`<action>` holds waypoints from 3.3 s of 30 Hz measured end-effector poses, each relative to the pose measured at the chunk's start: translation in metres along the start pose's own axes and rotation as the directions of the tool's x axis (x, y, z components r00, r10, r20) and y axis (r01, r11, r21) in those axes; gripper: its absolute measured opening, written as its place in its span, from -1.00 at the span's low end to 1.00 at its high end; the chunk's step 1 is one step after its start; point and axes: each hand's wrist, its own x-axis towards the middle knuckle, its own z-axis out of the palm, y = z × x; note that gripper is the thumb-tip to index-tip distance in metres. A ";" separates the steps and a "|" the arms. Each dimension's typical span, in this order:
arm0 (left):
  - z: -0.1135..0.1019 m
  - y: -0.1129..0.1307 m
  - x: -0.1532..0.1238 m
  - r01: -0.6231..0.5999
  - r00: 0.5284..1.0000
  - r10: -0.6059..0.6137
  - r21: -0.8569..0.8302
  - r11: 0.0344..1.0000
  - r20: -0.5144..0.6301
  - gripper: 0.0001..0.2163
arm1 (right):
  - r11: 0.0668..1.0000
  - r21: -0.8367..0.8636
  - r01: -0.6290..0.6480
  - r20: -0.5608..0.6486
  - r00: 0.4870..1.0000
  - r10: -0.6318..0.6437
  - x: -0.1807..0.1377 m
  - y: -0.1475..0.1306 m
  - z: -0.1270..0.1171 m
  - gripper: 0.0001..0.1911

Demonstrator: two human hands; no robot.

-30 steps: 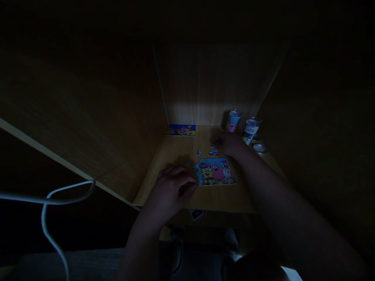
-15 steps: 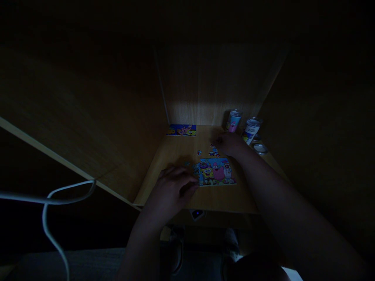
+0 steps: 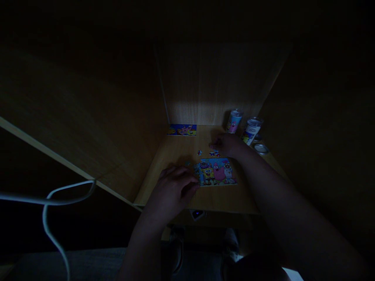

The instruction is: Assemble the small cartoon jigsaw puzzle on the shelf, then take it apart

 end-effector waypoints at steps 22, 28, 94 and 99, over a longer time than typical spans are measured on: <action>0.001 0.002 0.001 0.025 1.000 -0.025 0.019 1.000 0.015 -0.96 | 0.993 0.108 -0.052 0.076 0.996 0.044 0.005 0.002 -0.004 -0.76; 0.002 0.001 0.001 0.020 1.000 -0.020 0.013 1.000 0.012 -0.94 | 0.972 0.231 0.048 0.015 0.998 -0.053 0.003 -0.003 0.004 -0.93; 0.005 0.002 0.002 0.048 0.999 -0.048 0.020 0.999 -0.013 -0.93 | 0.743 0.621 0.250 -0.056 0.959 -0.277 -0.002 -0.021 0.010 -0.90; 0.005 0.002 0.001 0.049 0.999 -0.048 0.031 0.998 -0.023 -0.95 | 0.742 0.617 0.261 -0.063 0.957 -0.284 -0.001 -0.020 0.012 -0.90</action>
